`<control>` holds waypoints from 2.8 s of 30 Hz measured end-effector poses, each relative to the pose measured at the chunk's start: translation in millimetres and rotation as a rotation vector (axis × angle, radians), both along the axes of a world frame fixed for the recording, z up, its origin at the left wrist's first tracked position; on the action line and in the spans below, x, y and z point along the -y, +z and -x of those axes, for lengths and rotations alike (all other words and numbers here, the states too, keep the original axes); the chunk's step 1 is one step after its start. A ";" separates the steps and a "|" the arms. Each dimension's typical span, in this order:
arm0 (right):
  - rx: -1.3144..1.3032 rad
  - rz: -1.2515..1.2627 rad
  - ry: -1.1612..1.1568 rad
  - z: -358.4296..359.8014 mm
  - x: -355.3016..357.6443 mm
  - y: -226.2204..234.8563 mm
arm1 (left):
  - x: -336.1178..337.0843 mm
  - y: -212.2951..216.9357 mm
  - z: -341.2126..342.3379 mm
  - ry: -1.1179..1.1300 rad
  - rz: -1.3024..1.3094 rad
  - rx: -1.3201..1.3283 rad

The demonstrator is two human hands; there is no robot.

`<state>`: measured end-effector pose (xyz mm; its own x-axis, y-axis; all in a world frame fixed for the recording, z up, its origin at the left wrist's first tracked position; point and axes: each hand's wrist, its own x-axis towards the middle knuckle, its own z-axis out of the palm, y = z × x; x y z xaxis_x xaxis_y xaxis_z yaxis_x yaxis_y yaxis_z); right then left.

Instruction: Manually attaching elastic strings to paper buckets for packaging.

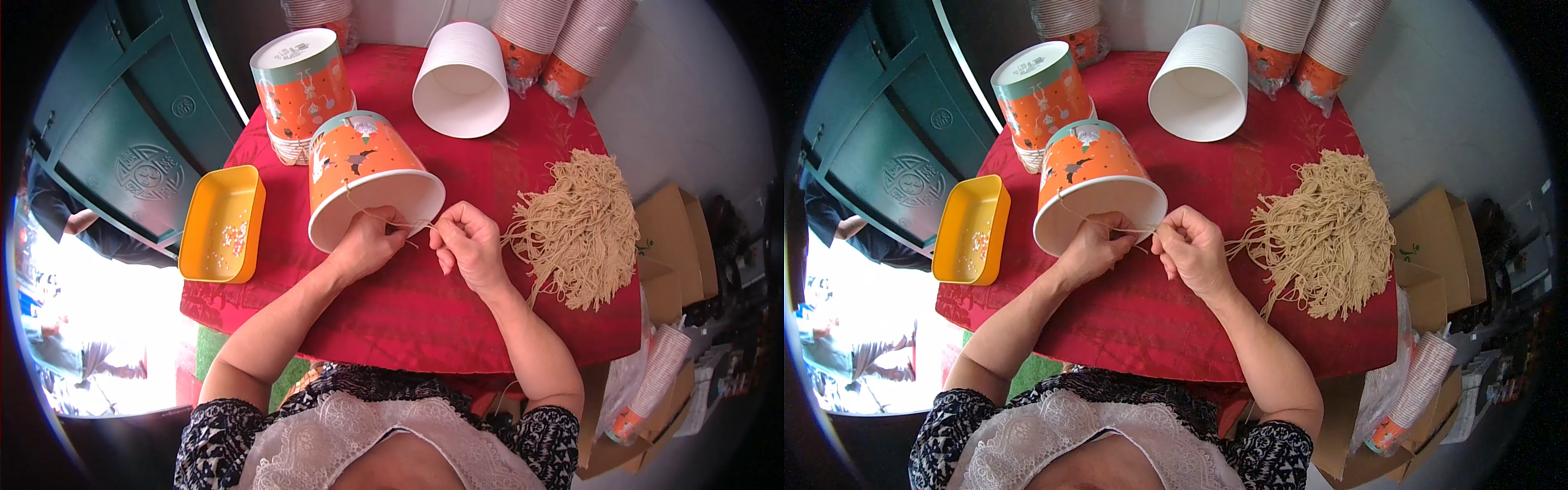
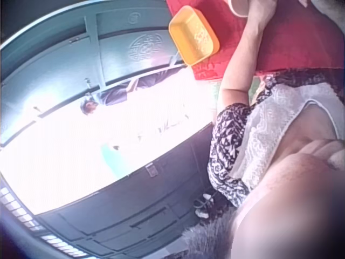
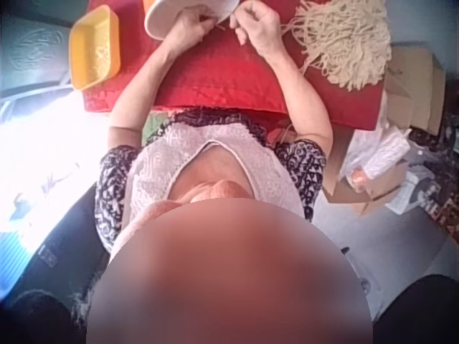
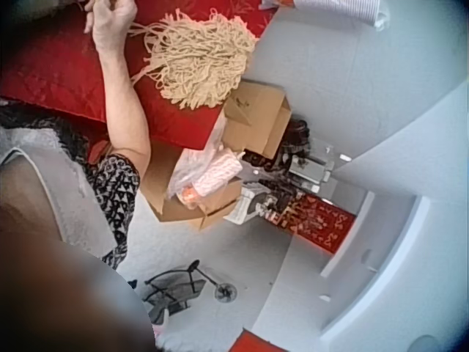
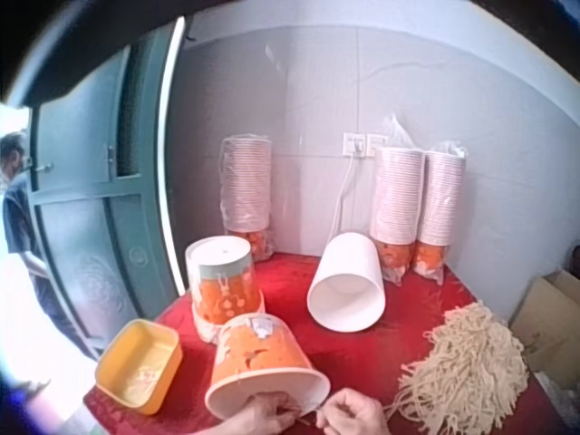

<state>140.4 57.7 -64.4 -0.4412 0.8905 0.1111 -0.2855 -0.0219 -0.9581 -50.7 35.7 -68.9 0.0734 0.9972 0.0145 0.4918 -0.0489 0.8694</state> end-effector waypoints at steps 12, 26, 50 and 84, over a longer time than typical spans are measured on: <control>0.435 -0.573 -0.125 1.9 -0.3 -6.4 | -0.6 -1.7 -0.2 -0.022 -0.005 0.045; 0.932 -0.965 -0.264 9.4 11.0 -8.9 | 0.0 -0.8 -1.1 0.019 -0.024 0.019; 0.990 -1.029 -0.255 17.3 11.1 -19.4 | -0.7 -1.0 -1.4 0.005 -0.039 0.042; 0.755 -0.859 -0.325 22.8 8.8 -25.9 | 1.0 -6.8 -1.8 -0.101 -0.258 -0.152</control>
<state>117.7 49.0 -90.3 -0.4183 0.7338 0.5354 0.4843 0.6788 -0.5519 -48.9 34.7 -75.7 0.1924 0.9495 0.2477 0.5962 -0.3136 0.7391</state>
